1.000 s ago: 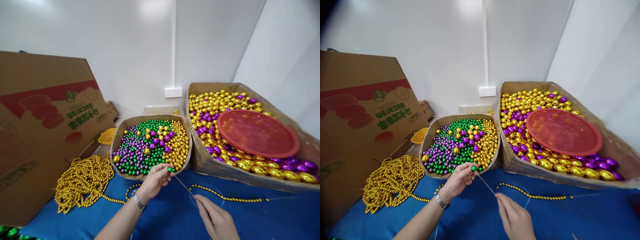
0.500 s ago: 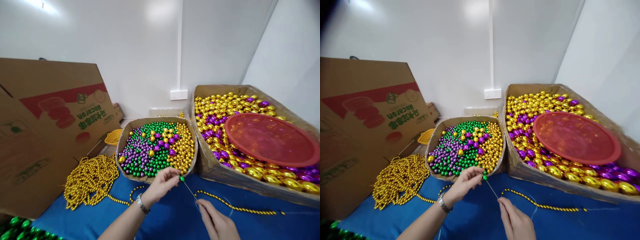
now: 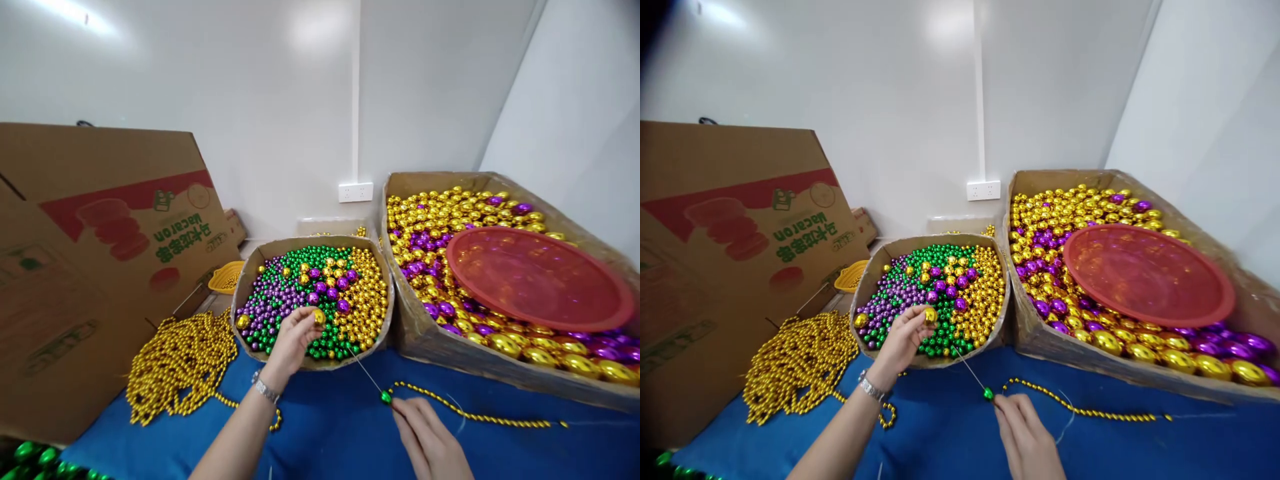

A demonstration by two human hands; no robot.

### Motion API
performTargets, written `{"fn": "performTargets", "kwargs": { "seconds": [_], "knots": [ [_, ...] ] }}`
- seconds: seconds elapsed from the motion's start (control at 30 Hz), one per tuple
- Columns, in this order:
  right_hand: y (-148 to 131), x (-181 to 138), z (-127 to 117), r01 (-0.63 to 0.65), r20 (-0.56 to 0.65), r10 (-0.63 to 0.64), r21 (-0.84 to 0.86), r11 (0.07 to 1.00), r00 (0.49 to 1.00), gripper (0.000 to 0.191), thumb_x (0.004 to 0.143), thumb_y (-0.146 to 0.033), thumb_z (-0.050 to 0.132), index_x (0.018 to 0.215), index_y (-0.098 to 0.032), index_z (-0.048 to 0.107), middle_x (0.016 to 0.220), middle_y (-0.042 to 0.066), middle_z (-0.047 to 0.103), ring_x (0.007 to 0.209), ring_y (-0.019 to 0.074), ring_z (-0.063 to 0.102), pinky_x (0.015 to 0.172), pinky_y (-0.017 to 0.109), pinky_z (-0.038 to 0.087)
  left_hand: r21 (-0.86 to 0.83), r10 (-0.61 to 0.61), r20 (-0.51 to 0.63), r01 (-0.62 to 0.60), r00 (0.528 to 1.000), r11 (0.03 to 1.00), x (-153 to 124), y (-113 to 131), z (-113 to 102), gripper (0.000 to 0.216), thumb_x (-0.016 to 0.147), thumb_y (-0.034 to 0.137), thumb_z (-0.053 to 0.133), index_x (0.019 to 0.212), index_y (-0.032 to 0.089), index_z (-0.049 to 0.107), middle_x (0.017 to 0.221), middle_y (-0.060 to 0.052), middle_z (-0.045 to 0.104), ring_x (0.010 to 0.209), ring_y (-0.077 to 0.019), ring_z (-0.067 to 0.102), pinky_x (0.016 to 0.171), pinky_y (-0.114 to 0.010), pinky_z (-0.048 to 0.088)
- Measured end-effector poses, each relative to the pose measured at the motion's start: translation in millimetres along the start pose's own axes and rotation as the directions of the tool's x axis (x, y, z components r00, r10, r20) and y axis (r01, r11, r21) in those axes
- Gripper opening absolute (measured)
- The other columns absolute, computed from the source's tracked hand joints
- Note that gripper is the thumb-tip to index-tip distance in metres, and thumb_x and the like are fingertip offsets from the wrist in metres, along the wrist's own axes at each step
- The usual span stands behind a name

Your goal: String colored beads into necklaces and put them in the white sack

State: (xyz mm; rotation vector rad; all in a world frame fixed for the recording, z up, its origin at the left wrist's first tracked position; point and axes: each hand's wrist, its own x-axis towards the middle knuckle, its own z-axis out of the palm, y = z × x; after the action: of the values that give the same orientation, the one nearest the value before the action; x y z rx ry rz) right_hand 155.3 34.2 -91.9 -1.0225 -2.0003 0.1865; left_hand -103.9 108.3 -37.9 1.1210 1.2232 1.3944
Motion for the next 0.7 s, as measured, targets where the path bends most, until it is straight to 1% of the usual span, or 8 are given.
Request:
{"fn": "performTargets", "kwargs": {
  "seconds": [0.03, 0.07, 0.1, 0.17, 0.23, 0.33, 0.5, 0.7],
  "knots": [
    [-1.9, 0.0, 0.3, 0.002, 0.005, -0.002, 0.013, 1.0, 1.0, 0.026, 0.095, -0.029, 0.037, 0.101, -0.02, 0.06, 0.082, 0.006, 0.065, 0.071, 0.0123, 0.067, 0.063, 0.016, 0.053, -0.209, -0.096, 0.049, 0.104, 0.994, 0.972, -7.7, -0.4, 5.9, 0.029, 0.08, 0.035, 0.061, 0.101, 0.016, 0.059, 0.09, -0.007, 0.065, 0.077, -0.0176, 0.062, 0.069, -0.029, 0.049],
    [-3.4, -0.4, 0.7, 0.006, 0.012, -0.007, 0.025, 1.0, 1.0, 0.026, 0.095, -0.029, 0.037, 0.102, -0.019, 0.06, 0.081, 0.006, 0.064, 0.069, 0.0121, 0.066, 0.063, 0.016, 0.053, -0.356, -0.16, 0.093, 0.183, 0.983, 0.916, -14.5, -0.8, 11.2, 0.028, 0.08, 0.034, 0.062, 0.101, 0.016, 0.059, 0.09, -0.007, 0.065, 0.075, -0.0164, 0.063, 0.068, -0.027, 0.049],
    [-4.8, -0.9, 0.9, 0.009, 0.023, -0.01, 0.035, 0.999, 1.0, 0.026, 0.095, -0.029, 0.038, 0.104, -0.019, 0.06, 0.08, 0.006, 0.064, 0.068, 0.0119, 0.066, 0.063, 0.016, 0.053, -0.453, -0.203, 0.121, 0.236, 0.972, 0.86, -20.1, -1.2, 15.8, 0.027, 0.08, 0.033, 0.063, 0.101, 0.016, 0.059, 0.089, -0.006, 0.066, 0.075, -0.0155, 0.064, 0.067, -0.026, 0.049],
    [-6.8, -2.0, 1.1, 0.005, 0.038, -0.007, 0.046, 0.999, 0.999, 0.026, 0.095, -0.028, 0.038, 0.105, -0.018, 0.061, 0.08, 0.005, 0.063, 0.066, 0.0113, 0.065, 0.062, 0.016, 0.052, -0.542, -0.249, 0.142, 0.285, 0.958, 0.79, -27.7, -2.0, 22.3, 0.026, 0.08, 0.029, 0.064, 0.101, 0.016, 0.06, 0.089, -0.006, 0.067, 0.076, -0.0149, 0.064, 0.068, -0.024, 0.05],
    [-8.1, -2.6, 0.8, -0.008, 0.049, 0.005, 0.049, 0.999, 0.999, 0.027, 0.095, -0.028, 0.038, 0.105, -0.018, 0.061, 0.08, 0.005, 0.063, 0.065, 0.011, 0.065, 0.062, 0.016, 0.052, -0.557, -0.262, 0.152, 0.302, 0.953, 0.774, -31.7, -2.4, 25.9, 0.025, 0.08, 0.028, 0.064, 0.101, 0.015, 0.06, 0.089, -0.007, 0.067, 0.076, -0.0147, 0.065, 0.067, -0.023, 0.05],
    [-8.9, -2.8, -0.1, -0.02, 0.052, 0.017, 0.053, 0.998, 0.999, 0.028, 0.095, -0.029, 0.037, 0.105, -0.018, 0.061, 0.079, 0.006, 0.062, 0.063, 0.0111, 0.064, 0.062, 0.016, 0.052, -0.548, -0.256, 0.163, 0.304, 0.953, 0.78, -34.9, -1.9, 28.8, 0.024, 0.08, 0.028, 0.064, 0.1, 0.015, 0.061, 0.091, -0.008, 0.068, 0.076, -0.0145, 0.065, 0.066, -0.023, 0.05],
    [-7.8, -4.4, 0.2, -0.014, 0.053, 0.011, 0.052, 0.999, 0.999, 0.028, 0.095, -0.029, 0.038, 0.103, -0.018, 0.062, 0.078, 0.005, 0.062, 0.063, 0.0108, 0.064, 0.062, 0.016, 0.052, -0.555, -0.252, 0.168, 0.303, 0.953, 0.775, -39.0, -0.5, 31.8, 0.026, 0.079, 0.027, 0.065, 0.101, 0.014, 0.061, 0.089, -0.007, 0.068, 0.074, -0.0146, 0.065, 0.066, -0.024, 0.051],
    [-7.1, -5.3, -0.7, 0.009, 0.047, -0.012, 0.055, 0.998, 0.999, 0.027, 0.095, -0.027, 0.038, 0.106, -0.018, 0.061, 0.079, 0.006, 0.062, 0.063, 0.0103, 0.063, 0.063, 0.016, 0.052, -0.579, -0.253, 0.162, 0.299, 0.954, 0.758, -41.3, -1.7, 31.2, 0.026, 0.08, 0.026, 0.064, 0.103, 0.014, 0.061, 0.09, -0.008, 0.068, 0.076, -0.0153, 0.065, 0.066, -0.023, 0.051]
  ]
}}
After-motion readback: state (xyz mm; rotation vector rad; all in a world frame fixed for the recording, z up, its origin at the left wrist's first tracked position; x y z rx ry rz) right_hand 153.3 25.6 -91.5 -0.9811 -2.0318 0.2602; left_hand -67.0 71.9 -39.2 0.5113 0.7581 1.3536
